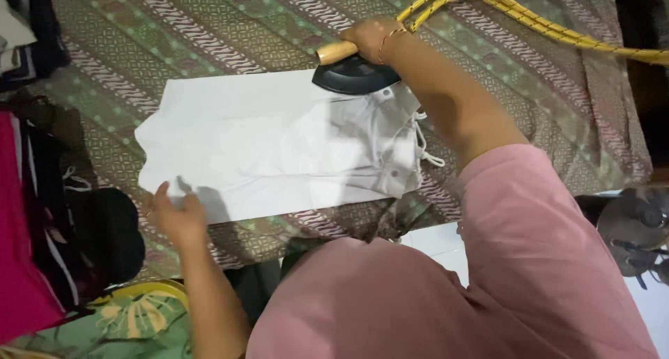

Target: The person irons a white long-sleeved shirt on a patterned ironing board using a steam iron. They smooth the fabric with their hands, iron the sleeves and body, and then fold the shirt into a neat stack.

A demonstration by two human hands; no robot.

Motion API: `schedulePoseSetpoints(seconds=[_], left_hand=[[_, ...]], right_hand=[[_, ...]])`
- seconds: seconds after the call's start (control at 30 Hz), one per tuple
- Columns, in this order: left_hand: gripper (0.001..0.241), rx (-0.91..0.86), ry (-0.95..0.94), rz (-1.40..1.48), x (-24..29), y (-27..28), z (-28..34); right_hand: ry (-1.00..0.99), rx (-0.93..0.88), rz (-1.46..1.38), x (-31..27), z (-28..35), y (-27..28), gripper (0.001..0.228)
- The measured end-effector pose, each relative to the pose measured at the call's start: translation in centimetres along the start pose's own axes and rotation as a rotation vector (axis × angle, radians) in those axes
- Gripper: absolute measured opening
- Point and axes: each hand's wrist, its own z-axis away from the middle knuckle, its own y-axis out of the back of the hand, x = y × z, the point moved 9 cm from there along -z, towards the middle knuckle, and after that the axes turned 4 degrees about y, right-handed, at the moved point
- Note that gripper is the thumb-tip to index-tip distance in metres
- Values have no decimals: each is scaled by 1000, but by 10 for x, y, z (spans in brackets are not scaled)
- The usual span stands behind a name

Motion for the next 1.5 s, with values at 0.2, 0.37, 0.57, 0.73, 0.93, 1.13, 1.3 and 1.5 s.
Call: schedulePoseSetpoints(seconds=[0.2, 0.37, 0.57, 0.73, 0.93, 1.13, 1.3, 1.5], left_hand=[[44, 123, -654, 30, 141, -54, 104], [81, -364, -592, -136, 169, -144, 171], [90, -206, -666, -157, 151, -178, 183], [77, -61, -613, 200, 156, -142, 175], [53, 119, -554, 350, 124, -117, 142], [47, 7, -547, 151, 120, -133, 119], [62, -220, -398, -44, 95, -160, 104], [63, -252, -393, -77, 104, -154, 110]], right_hand=[[78, 94, -49, 12, -11, -5, 33], [-191, 101, -86, 32, -5, 12, 55], [-194, 289, -197, 74, 9, 26, 51], [-66, 180, -136, 39, 80, 70, 49], [-33, -176, -35, -41, 153, 9, 24], [263, 608, 1067, -122, 199, -8, 15], [-76, 170, -11, -60, 156, -73, 12], [-82, -98, -6, -61, 178, -57, 30]])
